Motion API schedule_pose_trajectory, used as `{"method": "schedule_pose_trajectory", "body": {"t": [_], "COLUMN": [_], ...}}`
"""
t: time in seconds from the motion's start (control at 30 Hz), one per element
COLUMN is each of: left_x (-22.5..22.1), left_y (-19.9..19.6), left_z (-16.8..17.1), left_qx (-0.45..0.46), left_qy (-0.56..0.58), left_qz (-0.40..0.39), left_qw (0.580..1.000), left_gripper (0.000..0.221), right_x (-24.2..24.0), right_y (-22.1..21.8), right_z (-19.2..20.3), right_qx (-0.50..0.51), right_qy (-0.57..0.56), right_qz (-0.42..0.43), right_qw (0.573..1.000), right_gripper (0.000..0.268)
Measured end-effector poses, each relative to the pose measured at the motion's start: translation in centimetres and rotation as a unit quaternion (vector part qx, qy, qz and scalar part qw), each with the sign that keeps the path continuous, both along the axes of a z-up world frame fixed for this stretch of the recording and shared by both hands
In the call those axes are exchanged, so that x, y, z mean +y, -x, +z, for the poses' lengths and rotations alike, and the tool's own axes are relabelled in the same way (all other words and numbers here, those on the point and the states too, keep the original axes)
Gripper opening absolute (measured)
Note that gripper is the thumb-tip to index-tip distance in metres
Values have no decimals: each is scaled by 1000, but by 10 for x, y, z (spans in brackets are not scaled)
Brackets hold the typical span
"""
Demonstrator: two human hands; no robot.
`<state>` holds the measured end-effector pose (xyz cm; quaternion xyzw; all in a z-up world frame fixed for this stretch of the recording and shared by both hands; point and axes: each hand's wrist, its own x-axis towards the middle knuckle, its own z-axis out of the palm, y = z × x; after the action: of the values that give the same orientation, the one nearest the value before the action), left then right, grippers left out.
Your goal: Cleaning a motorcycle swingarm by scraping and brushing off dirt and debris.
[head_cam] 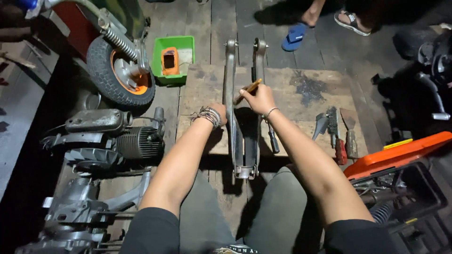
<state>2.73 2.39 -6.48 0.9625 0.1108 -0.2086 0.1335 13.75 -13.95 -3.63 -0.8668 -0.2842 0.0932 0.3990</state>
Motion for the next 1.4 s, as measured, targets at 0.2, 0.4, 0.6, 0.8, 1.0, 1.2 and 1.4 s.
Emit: {"method": "schedule_pose_trajectory", "body": {"t": [0.2,0.4,0.6,0.8,1.0,1.2,1.4], "left_x": [9,5,6,15,8,5,2], "left_y": [-7,8,13,-8,1,2,8], "left_z": [-24,-11,-5,-57,-22,6,14], "left_qx": [-23,0,-9,-56,-29,56,61], "left_qy": [-7,-16,23,-4,-13,-20,-19], "left_qz": [13,-3,16,5,1,12,16], "left_qw": [1000,1000,1000,998,999,998,998], "left_gripper": [37,42,42,34,40,38,41], "right_x": [-1,12,-4,-2,2,-1,18], "right_y": [-14,-7,-34,-29,-27,-41,-30], "right_z": [-4,-22,-19,-18,-44,-18,-30], "right_qx": [-16,10,-20,-14,60,-59,-14], "right_qy": [41,-32,-120,-104,-96,18,70], "right_qz": [16,37,-17,38,77,-20,81], "right_qw": [999,999,992,994,991,998,994], "right_gripper": [39,27,31,30,26,35,33]}}
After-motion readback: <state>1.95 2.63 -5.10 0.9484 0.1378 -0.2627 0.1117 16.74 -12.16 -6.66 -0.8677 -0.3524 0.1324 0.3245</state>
